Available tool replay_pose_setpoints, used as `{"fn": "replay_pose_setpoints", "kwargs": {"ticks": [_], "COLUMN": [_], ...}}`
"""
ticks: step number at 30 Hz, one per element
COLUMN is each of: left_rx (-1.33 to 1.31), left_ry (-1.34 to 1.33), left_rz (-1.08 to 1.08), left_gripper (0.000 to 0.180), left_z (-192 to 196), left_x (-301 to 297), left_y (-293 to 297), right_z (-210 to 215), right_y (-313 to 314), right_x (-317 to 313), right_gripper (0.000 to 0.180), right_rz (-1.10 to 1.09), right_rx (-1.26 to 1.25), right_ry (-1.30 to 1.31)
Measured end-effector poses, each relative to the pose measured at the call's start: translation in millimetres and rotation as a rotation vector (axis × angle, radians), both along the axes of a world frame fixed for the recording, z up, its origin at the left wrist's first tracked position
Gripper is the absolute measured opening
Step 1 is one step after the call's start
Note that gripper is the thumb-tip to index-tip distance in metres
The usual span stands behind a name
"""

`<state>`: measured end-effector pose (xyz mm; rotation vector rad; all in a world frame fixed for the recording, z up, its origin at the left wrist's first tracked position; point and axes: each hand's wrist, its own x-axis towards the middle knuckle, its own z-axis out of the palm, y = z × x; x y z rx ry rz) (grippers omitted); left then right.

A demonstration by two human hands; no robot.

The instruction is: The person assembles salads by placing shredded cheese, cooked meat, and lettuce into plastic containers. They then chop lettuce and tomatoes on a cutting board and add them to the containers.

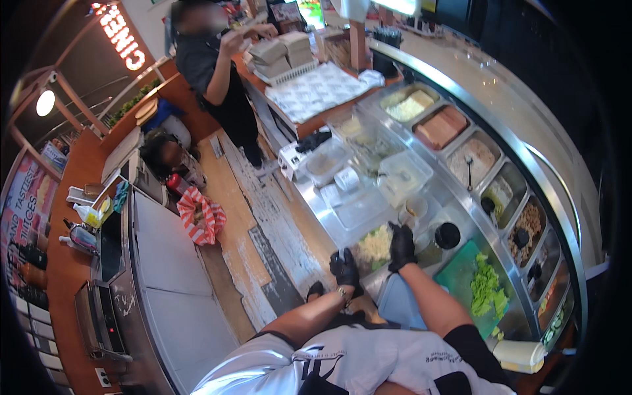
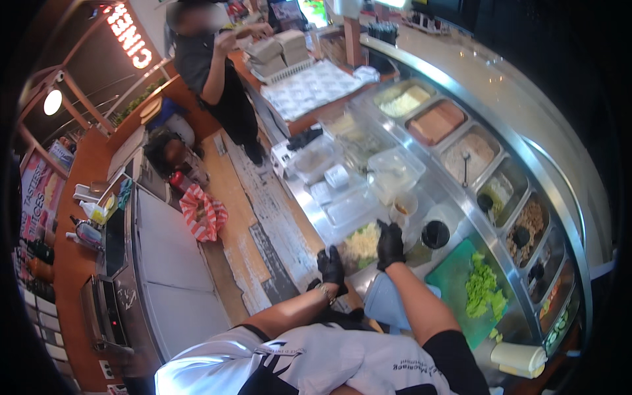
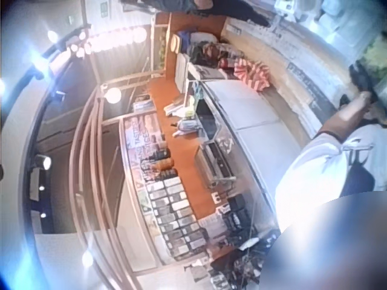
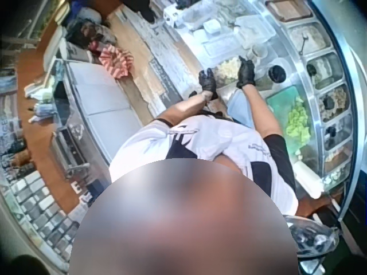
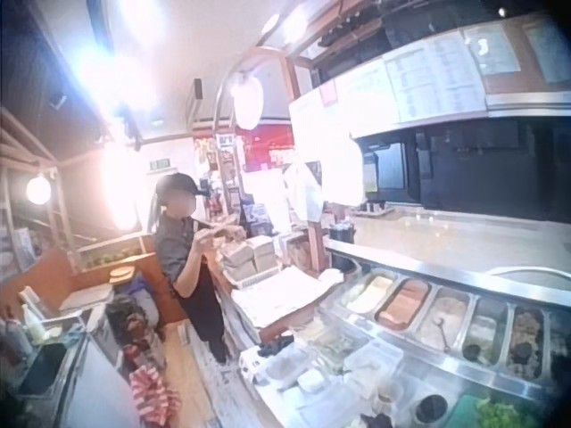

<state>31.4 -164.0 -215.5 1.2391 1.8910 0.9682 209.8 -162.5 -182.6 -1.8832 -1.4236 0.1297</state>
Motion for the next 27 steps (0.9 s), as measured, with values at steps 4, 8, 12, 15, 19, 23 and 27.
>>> {"fn": "replay_pose_setpoints", "kwargs": {"ticks": [4, 8, 12, 15, 19, 23, 27], "left_rx": [-0.419, -0.237, -0.337, -0.215, -0.117, -0.055, -0.168], "left_ry": [-0.615, -0.826, -0.997, -1.130, -1.065, -1.014, -0.994], "left_rz": [-0.165, -0.366, -0.453, -0.455, -0.387, -0.382, -0.457], "left_gripper": [0.068, 0.063, 0.065, 0.066, 0.065, 0.057, 0.054], "left_z": [29.3, 90.6, 168.3, 210.3, 235.9, 225.7, 206.8], "left_x": [-25.6, -70.3, -109.7, -128.5, -148.1, -153.0, -130.4], "left_y": [-11.3, 15.9, 97.1, 191.4, 362.3, 521.5, 627.5], "right_z": [41.7, 109.2, 162.6, 168.5, 137.0, 101.3, 77.4], "right_y": [-5.6, -2.5, 13.2, 29.9, 72.1, 138.9, 207.3], "right_x": [-9.6, -23.8, -17.1, -9.1, -24.6, -55.1, -76.2], "right_gripper": [0.043, 0.030, 0.024, 0.028, 0.020, 0.024, 0.038], "right_rz": [0.030, 0.053, 0.086, 0.009, -0.045, -0.118, -0.367], "right_rx": [0.000, 0.175, 0.262, 0.092, 0.099, -0.072, -0.416], "right_ry": [0.008, 0.057, 0.483, 0.614, 0.780, 0.616, 0.386]}}
